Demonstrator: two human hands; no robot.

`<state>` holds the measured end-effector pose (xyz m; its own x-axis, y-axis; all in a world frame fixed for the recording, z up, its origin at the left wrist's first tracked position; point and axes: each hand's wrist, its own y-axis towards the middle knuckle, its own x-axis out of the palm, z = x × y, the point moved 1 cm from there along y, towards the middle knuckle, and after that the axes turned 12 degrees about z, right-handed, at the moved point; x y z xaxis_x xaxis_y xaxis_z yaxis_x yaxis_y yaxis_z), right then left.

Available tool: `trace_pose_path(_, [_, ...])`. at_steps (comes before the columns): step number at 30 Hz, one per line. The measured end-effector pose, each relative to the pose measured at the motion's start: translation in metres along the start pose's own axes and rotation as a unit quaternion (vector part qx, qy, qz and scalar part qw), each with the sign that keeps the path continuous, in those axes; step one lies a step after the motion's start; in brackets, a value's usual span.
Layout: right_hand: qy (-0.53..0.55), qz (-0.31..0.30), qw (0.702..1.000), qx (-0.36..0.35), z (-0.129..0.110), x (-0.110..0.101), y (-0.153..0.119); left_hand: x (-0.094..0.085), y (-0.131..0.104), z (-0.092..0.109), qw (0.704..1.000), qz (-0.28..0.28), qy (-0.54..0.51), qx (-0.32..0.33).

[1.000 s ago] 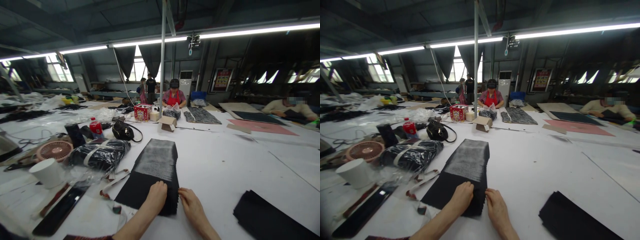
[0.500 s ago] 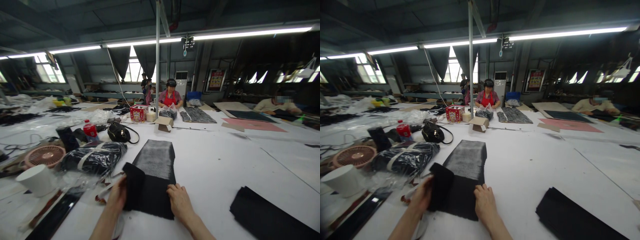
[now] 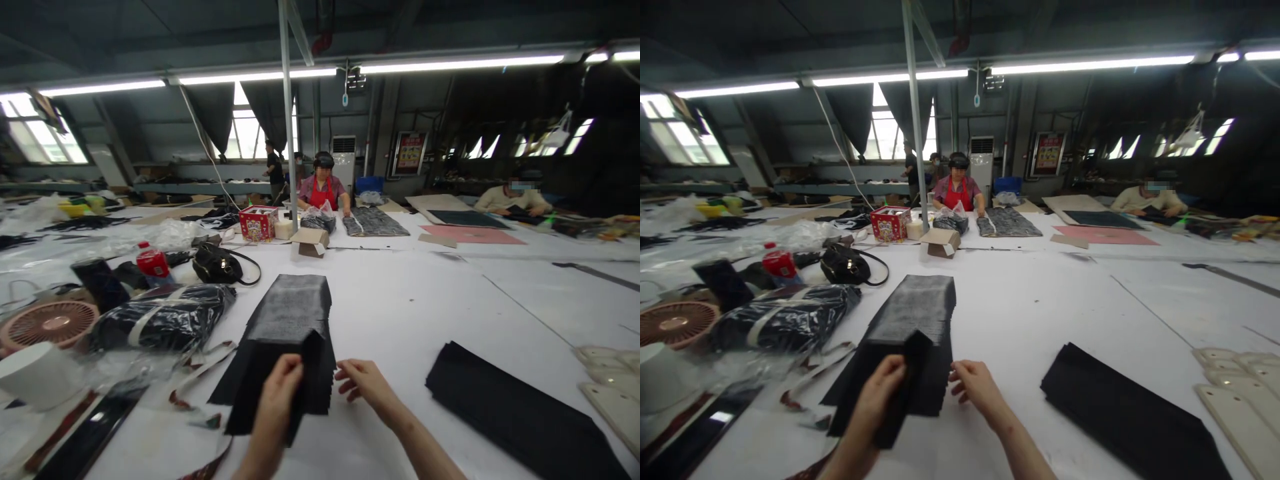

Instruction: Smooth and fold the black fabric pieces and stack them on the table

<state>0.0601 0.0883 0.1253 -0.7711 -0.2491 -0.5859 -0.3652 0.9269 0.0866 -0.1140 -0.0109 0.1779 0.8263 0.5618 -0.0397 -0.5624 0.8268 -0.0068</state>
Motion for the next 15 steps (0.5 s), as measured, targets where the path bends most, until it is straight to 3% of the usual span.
trace_pose_path(3, [0.083,-0.062,0.99,0.092,0.028,-0.047,-0.022,0.084,-0.057,-0.038,0.972,-0.222,0.026,0.066])
trace_pose_path(6, [0.135,-0.098,0.968,0.185,0.055,-0.087,-0.044,0.123,-0.088,-0.055,0.908,-0.335,0.123,0.219])
trace_pose_path(8, [0.117,-0.087,0.966,0.215,0.069,-0.101,-0.052,0.128,-0.085,-0.059,0.875,-0.328,0.205,0.291])
trace_pose_path(10, [0.088,-0.071,0.966,0.231,0.077,-0.103,-0.053,0.123,-0.068,-0.062,0.86,-0.276,0.282,0.324])
trace_pose_path(12, [0.051,-0.046,0.973,0.221,0.078,-0.094,-0.049,0.117,-0.049,-0.066,0.846,-0.234,0.343,0.335])
trace_pose_path(15, [-0.014,0.029,0.985,0.171,0.07,-0.07,-0.046,0.111,-0.032,-0.074,0.821,-0.233,0.383,0.354])
